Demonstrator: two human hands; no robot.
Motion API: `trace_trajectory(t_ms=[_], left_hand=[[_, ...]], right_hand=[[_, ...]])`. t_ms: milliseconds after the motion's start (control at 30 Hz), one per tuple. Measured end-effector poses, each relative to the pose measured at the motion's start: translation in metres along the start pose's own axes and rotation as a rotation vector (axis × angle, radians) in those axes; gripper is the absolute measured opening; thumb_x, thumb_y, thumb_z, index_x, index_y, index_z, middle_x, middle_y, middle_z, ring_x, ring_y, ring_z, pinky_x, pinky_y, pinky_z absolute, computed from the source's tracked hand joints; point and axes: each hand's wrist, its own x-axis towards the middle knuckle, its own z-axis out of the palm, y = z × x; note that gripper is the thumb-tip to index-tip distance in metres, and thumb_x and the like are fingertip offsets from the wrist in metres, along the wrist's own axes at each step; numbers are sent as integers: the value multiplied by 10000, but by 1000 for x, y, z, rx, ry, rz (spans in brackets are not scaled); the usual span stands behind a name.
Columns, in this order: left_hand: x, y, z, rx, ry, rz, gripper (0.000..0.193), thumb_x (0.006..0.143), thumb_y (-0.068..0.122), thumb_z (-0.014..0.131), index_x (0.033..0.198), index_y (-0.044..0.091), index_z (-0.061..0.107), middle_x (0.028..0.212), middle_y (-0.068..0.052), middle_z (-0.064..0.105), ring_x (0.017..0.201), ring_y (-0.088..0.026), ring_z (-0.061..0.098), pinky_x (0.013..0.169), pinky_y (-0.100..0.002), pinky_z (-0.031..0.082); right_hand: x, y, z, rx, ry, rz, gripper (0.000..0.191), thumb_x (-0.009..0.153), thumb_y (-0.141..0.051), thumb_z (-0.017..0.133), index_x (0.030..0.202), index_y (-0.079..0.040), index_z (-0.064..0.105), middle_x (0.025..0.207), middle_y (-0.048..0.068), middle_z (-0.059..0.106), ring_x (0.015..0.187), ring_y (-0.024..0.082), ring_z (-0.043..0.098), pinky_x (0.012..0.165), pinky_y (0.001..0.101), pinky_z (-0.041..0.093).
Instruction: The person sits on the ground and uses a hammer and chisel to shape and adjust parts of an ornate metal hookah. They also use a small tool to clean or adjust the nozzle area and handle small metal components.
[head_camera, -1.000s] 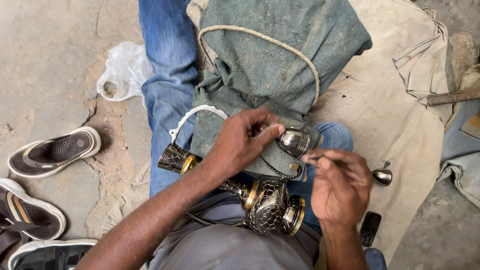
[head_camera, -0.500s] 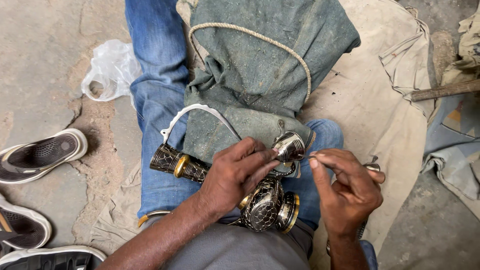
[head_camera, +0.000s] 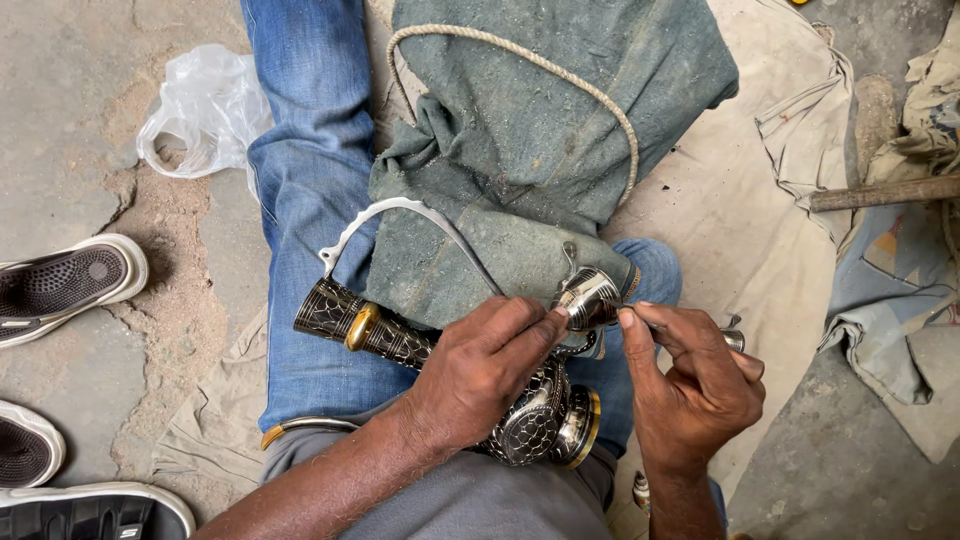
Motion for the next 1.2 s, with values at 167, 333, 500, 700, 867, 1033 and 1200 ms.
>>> trace_trajectory(t_ms=[167,333,500,700,867,1033,1200], left_hand=[[-2,1,0,25,-11,13,308,905,37,722,1204,-32,694,1077,-91,625,955,-222,649,781,-344,574],[-3,1,0,64,-44,37,302,934,71,697,1217,-34,682,1060,-80,601,949,-210,621,787,-340,566],[-3,1,-1,64,-88,65,391,914,81,680,1272,-77,663,1043,-92,577,925,-218,603,779,-346,558],[-2,0,-1,92,-82,120,368,917,59,684,1249,-97,654,1065,-106,584,940,-225,608,778,-342,560],[-1,0,-1,83,-92,134,343,925,63,696,1225,-97,657,1031,-100,570,952,-229,617,794,-349,567],[-1,-1,0,90,-88,141,352,921,61,696,1232,-101,656,1013,-96,563,955,-229,619,796,-344,570],[0,-3,1,100,-94,133,358,930,54,690,1251,-99,654,1014,-92,565,953,-218,616,790,-332,570]], right_hand=[[-1,-1,0,47,-36,-68,173,979,31,849,1099,-19,735,949,68,765,797,48,724,625,137,550],[-1,0,0,-17,-39,-29,221,935,39,852,1119,-14,743,931,81,765,775,70,719,567,149,484],[2,6,0,17,-39,-13,212,932,28,849,1113,-15,746,916,81,767,718,40,688,517,142,420],[3,13,0,27,-22,30,211,911,24,858,1089,-15,753,903,82,768,616,-1,623,506,138,365],[3,13,0,42,-40,11,211,914,21,851,1096,-17,751,900,78,767,630,-3,601,544,150,390],[4,13,-1,46,-37,18,215,914,39,851,1096,-14,750,885,76,762,591,-5,612,493,131,369],[2,13,-4,100,-61,-2,230,897,71,842,1083,-18,740,934,90,761,740,27,687,475,128,365]])
